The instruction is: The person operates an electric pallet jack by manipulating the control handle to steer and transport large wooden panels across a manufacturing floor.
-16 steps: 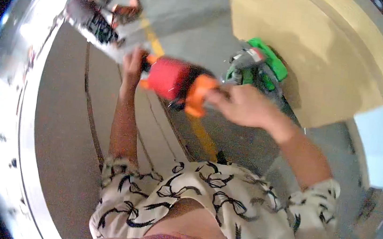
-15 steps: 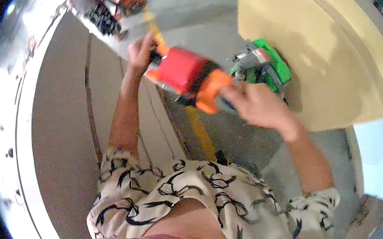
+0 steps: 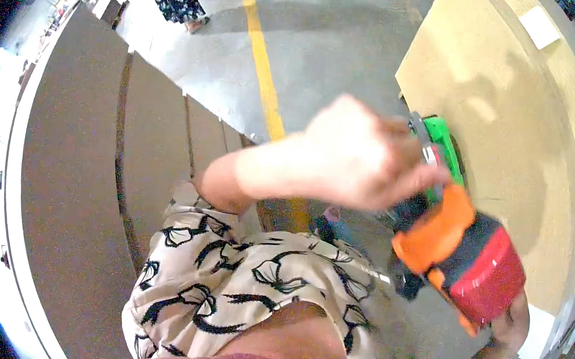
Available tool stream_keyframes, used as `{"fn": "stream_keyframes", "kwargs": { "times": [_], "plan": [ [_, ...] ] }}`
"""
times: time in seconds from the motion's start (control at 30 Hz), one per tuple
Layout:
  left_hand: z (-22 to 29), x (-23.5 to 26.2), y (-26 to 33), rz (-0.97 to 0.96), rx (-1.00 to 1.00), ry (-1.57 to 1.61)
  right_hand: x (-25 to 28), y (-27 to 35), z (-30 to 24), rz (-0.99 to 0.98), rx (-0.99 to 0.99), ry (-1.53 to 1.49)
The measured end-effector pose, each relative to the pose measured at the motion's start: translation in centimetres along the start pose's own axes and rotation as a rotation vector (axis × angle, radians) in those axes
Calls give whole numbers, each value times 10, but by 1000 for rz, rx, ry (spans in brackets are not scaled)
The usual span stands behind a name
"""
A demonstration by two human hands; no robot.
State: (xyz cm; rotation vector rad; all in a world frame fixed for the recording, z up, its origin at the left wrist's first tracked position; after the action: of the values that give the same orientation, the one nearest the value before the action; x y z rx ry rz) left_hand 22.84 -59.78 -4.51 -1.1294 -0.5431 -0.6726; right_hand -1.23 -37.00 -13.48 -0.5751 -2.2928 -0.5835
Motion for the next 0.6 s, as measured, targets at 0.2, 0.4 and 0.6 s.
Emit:
{"fn": "stream_keyframes", "kwargs": {
  "times": [0.2,0.4,0.6],
  "plan": [
    [-52,-5,-24,-83,-111,385,-23,-24,11,151,-155,-29],
    [-105,-9,-74,-202,-267,499,-68,-63,-10,249,-261,-52],
    [-155,10,-69,-224,-611,767,-132,-91,-60,385,-387,-55]
  ]
}}
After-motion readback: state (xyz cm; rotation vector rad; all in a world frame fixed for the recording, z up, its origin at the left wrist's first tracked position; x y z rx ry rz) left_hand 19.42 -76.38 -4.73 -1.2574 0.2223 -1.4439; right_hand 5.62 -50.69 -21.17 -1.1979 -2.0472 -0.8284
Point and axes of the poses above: each hand's wrist, its own y-axis away from the middle knuckle, its own x-axis out of the back of the hand, z = x × y, the point moved 9 cm from there along -y, towards the middle knuckle, and after that the axes turned 5 degrees about y, right-handed, at the moved point
